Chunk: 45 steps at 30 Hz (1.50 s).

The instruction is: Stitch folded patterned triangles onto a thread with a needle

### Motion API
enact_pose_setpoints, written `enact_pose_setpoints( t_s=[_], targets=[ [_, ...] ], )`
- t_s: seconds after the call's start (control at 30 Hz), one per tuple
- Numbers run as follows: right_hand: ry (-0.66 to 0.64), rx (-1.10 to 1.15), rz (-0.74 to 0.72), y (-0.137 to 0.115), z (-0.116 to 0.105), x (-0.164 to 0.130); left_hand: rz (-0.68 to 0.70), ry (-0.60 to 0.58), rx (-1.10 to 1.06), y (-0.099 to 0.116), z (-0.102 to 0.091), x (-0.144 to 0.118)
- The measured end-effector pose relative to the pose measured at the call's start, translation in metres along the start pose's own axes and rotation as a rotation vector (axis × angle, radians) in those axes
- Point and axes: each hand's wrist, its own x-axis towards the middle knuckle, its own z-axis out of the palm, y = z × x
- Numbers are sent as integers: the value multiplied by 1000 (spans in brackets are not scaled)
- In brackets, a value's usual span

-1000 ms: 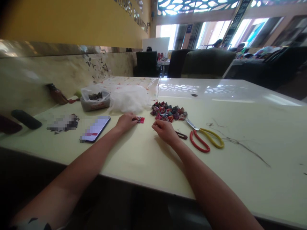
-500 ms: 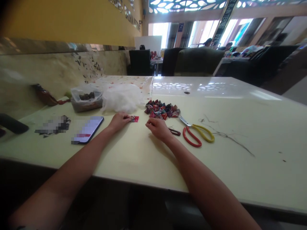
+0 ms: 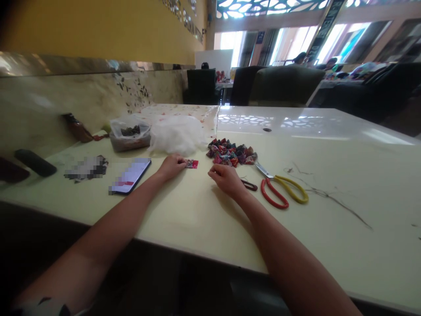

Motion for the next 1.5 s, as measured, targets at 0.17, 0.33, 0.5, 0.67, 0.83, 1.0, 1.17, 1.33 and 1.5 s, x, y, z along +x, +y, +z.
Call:
enact_pose_setpoints(
  t_s=[0.17, 0.33, 0.5, 0.67, 0.83, 1.0, 1.17, 1.33, 1.5],
  targets=[
    [-2, 6, -5, -2, 0, 0, 5, -7, -22, -1, -1, 1],
    [2, 19, -15, -2, 0, 0, -7, 8, -54, -3, 0, 2],
    [2, 5, -18, -1, 0, 1, -43, 46, -107, -3, 1, 3],
    [-2, 5, 7, -2, 0, 2, -114, 145, -205, -5, -4, 3],
    [10, 47, -6, -2, 1, 1, -229, 370, -723, 6, -12, 2],
    [51, 289, 114, 0, 7, 1, -260, 139, -1199, 35, -9, -11],
    [42, 598, 229, -5, 13, 2, -250, -112, -1264, 57, 4, -24],
    [-29, 794, 279, -9, 13, 0, -248, -151, -1219, 60, 8, -28],
    [2, 891, 305, -8, 8, -1, -112, -145, -1182, 57, 0, -30]
  ],
)
